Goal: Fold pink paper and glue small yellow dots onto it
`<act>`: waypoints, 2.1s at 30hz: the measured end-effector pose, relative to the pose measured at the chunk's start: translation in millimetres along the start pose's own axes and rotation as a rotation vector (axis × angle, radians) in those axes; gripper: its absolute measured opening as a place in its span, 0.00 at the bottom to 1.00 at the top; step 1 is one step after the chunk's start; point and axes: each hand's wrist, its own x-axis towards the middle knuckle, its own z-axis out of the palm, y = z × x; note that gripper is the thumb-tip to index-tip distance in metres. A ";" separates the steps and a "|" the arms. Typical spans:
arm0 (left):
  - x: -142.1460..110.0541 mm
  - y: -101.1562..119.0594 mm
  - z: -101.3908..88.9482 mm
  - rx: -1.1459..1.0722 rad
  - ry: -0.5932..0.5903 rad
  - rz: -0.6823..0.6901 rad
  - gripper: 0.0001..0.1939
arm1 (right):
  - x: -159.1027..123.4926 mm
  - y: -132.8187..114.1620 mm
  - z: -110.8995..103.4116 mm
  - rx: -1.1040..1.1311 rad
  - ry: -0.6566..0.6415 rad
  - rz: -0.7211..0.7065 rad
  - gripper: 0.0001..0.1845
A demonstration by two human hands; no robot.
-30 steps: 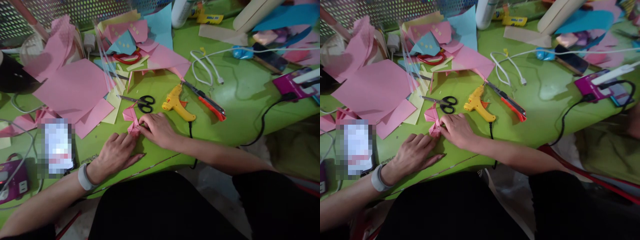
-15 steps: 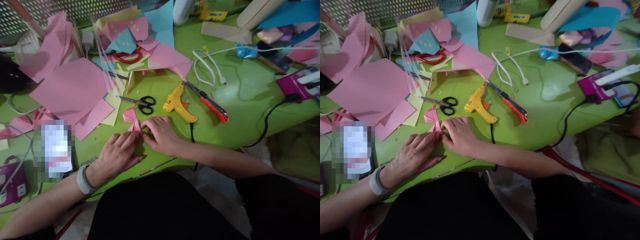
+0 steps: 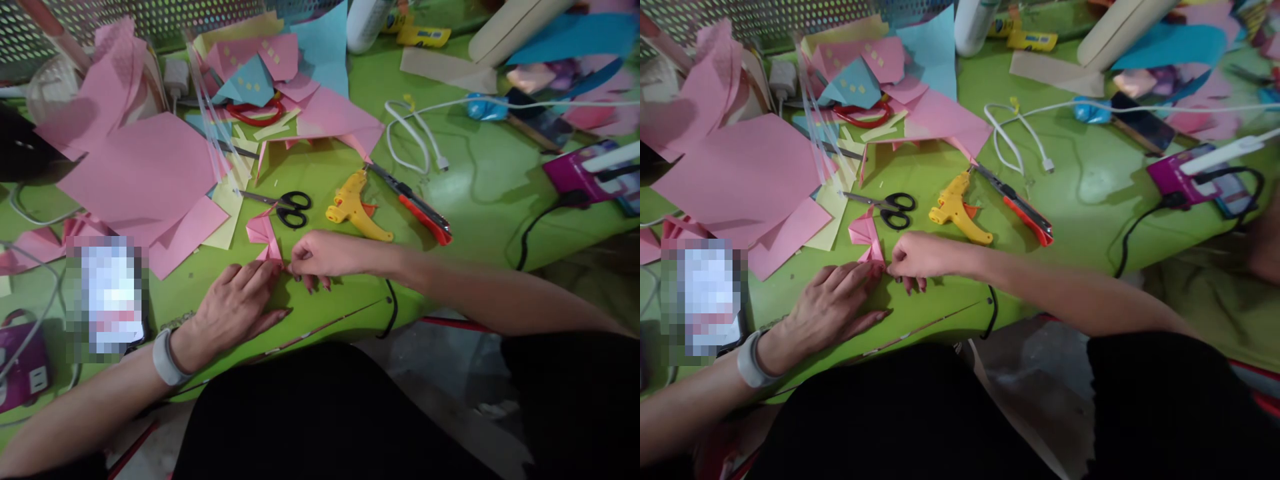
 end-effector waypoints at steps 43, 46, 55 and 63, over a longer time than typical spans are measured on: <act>-2.2 1.2 3.8 0.029 0.035 0.021 0.24 | 9.9 6.1 0.1 0.145 -0.078 0.035 0.14; -2.3 0.5 4.8 0.020 0.042 0.024 0.24 | 11.5 6.1 2.0 0.144 -0.078 0.030 0.14; -5.7 -2.8 7.9 0.052 0.070 0.039 0.29 | 10.2 12.9 7.4 0.143 0.085 -0.079 0.10; -2.5 -18.3 -28.6 -0.042 0.334 -0.155 0.14 | 8.7 14.8 25.6 0.088 0.356 -0.316 0.20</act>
